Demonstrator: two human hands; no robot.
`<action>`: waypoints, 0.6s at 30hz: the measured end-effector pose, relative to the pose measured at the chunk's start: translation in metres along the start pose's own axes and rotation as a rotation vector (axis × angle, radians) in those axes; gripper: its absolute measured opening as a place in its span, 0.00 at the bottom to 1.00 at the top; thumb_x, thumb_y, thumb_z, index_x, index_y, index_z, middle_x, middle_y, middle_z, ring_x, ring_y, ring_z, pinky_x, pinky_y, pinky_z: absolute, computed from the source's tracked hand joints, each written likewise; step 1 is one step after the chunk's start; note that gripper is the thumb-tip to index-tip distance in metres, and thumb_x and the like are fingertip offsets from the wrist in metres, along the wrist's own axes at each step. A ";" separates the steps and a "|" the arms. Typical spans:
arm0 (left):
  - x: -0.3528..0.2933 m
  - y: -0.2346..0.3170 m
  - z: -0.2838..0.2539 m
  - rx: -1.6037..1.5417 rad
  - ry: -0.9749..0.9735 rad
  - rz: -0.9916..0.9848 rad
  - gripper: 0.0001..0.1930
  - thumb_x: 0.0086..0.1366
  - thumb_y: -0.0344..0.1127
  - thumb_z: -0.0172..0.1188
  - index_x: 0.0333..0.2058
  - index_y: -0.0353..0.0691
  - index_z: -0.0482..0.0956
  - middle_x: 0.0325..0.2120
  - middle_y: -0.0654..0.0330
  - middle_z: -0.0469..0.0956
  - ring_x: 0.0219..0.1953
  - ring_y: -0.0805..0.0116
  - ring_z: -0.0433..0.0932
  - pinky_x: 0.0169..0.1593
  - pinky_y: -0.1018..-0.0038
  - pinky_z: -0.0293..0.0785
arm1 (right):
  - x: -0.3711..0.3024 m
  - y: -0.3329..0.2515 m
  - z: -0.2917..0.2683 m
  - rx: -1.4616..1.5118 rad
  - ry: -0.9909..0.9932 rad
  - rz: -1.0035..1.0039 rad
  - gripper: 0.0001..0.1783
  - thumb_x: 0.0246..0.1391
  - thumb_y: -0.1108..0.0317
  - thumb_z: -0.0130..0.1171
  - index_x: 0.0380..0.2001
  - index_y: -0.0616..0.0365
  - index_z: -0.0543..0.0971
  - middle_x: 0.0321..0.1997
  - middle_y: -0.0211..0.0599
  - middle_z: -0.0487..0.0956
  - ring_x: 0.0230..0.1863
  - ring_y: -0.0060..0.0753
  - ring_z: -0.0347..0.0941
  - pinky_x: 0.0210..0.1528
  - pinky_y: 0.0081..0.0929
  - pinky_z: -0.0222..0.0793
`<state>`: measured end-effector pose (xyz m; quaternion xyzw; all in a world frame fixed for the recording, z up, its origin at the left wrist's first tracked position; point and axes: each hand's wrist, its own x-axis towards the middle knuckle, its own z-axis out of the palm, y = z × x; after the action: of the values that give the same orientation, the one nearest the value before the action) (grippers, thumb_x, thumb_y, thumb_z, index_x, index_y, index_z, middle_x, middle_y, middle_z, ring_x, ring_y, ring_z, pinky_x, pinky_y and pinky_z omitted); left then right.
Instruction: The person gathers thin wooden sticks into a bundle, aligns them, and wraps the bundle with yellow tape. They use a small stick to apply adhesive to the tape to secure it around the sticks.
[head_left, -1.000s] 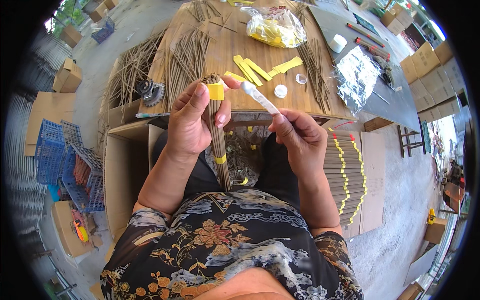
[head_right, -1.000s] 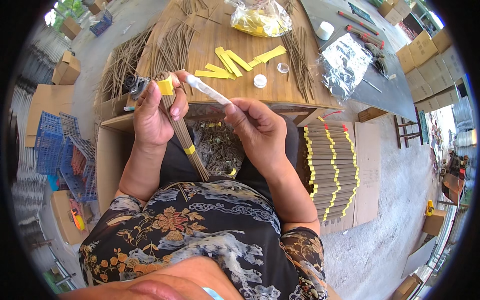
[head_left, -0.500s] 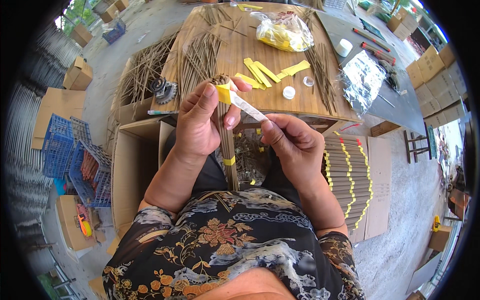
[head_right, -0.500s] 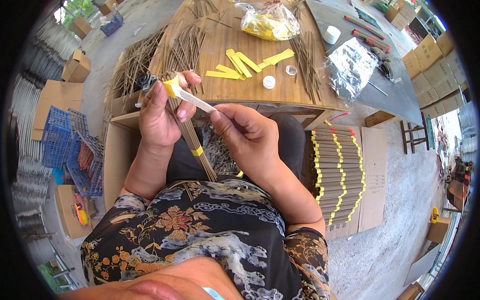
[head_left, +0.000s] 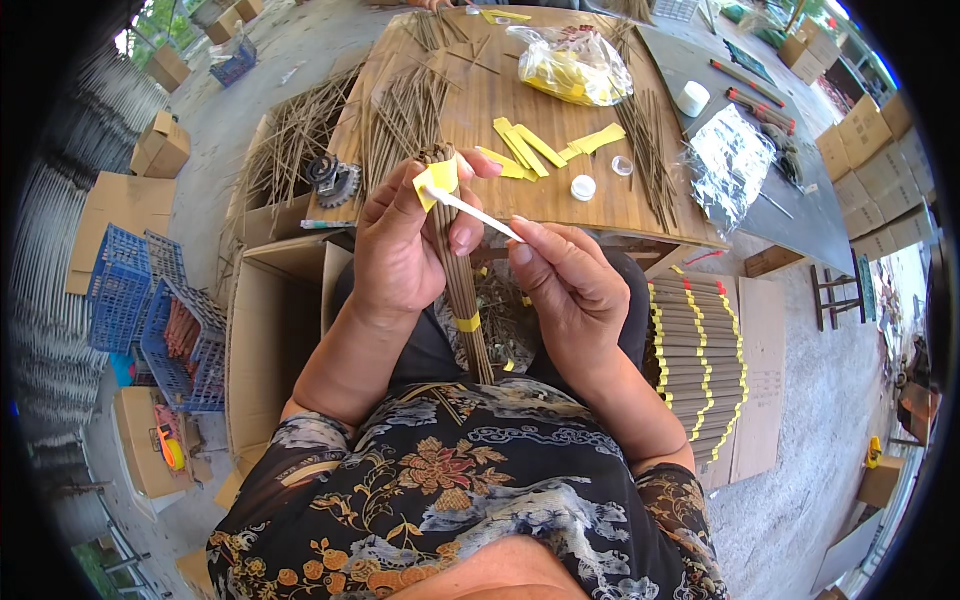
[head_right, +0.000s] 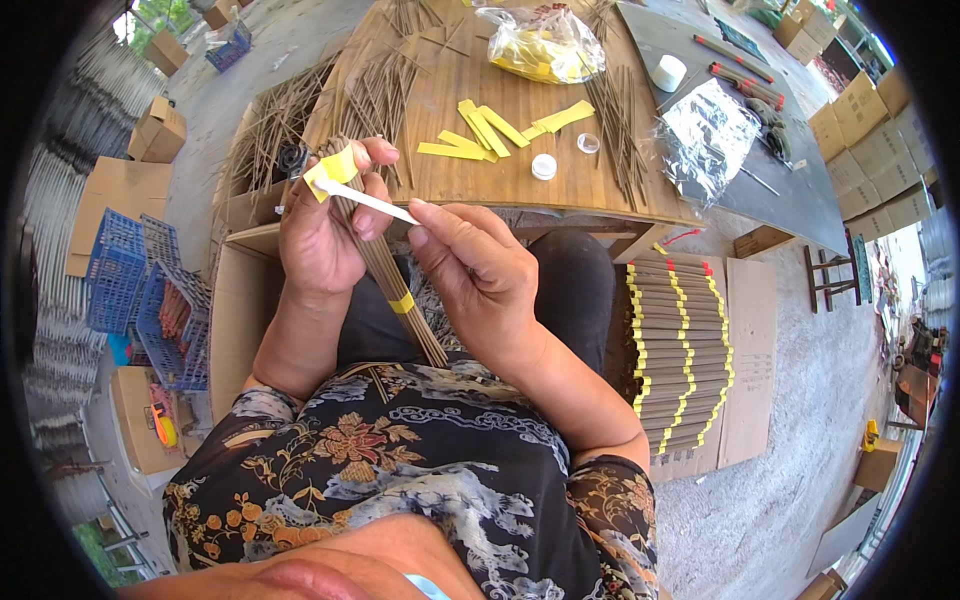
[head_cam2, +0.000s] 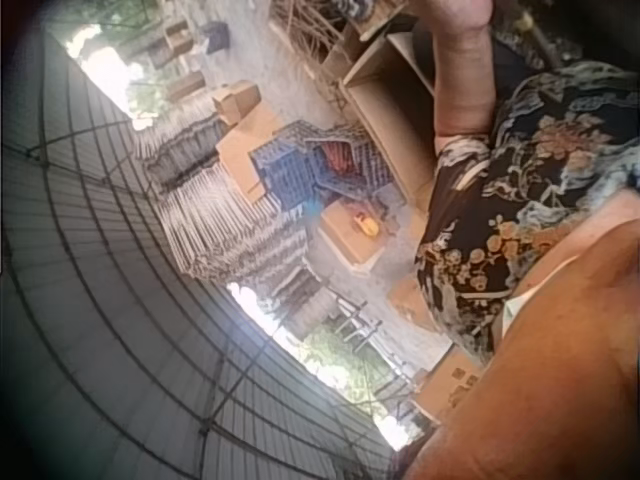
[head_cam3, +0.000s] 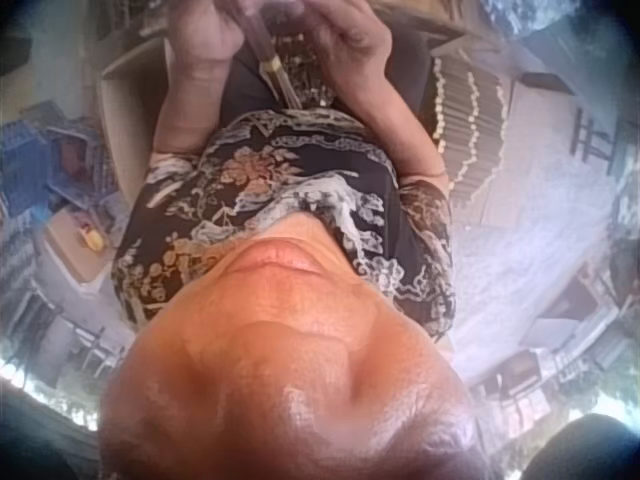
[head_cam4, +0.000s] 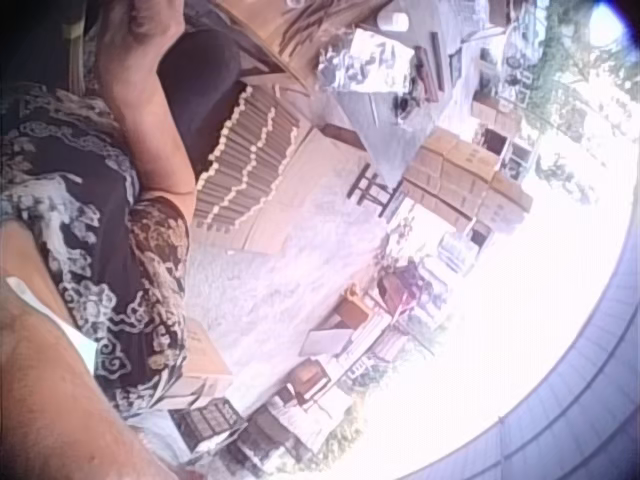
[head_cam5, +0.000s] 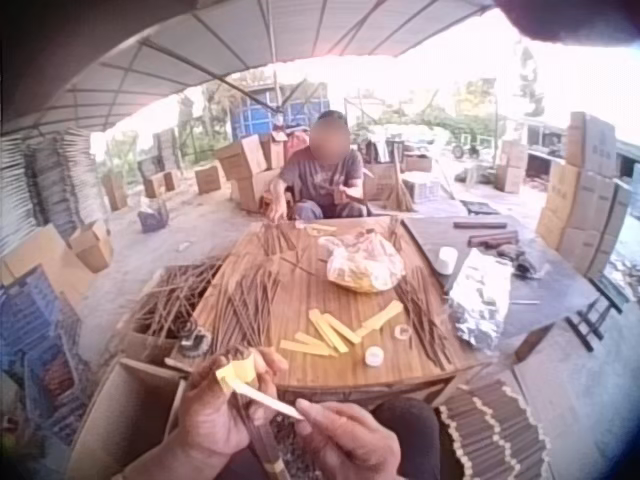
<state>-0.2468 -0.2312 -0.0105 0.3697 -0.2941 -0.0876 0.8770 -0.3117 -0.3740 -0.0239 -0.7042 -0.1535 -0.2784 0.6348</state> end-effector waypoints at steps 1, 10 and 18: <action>0.000 0.000 -0.002 0.006 -0.008 -0.002 0.20 0.65 0.45 0.42 0.40 0.31 0.69 0.42 0.47 0.66 0.21 0.77 0.63 0.23 0.83 0.61 | 0.001 0.000 0.000 0.005 -0.003 0.017 0.13 0.47 0.77 0.58 0.39 0.61 0.77 0.33 0.39 0.76 0.31 0.24 0.72 0.32 0.16 0.68; -0.001 0.003 0.000 -0.032 -0.007 -0.002 0.19 0.65 0.44 0.43 0.40 0.32 0.71 0.42 0.46 0.67 0.21 0.76 0.65 0.24 0.82 0.63 | 0.001 0.001 0.003 0.019 -0.019 0.003 0.13 0.46 0.77 0.58 0.39 0.60 0.77 0.33 0.39 0.76 0.32 0.25 0.72 0.33 0.17 0.68; -0.002 0.000 0.001 -0.050 -0.027 0.015 0.14 0.65 0.40 0.43 0.42 0.39 0.73 0.41 0.43 0.68 0.22 0.74 0.67 0.24 0.79 0.66 | 0.001 0.001 0.004 0.066 -0.050 0.054 0.12 0.47 0.76 0.58 0.38 0.61 0.77 0.33 0.38 0.76 0.32 0.25 0.73 0.33 0.17 0.68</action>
<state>-0.2489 -0.2308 -0.0111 0.3441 -0.3063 -0.0935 0.8826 -0.3095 -0.3703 -0.0239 -0.6933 -0.1593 -0.2383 0.6611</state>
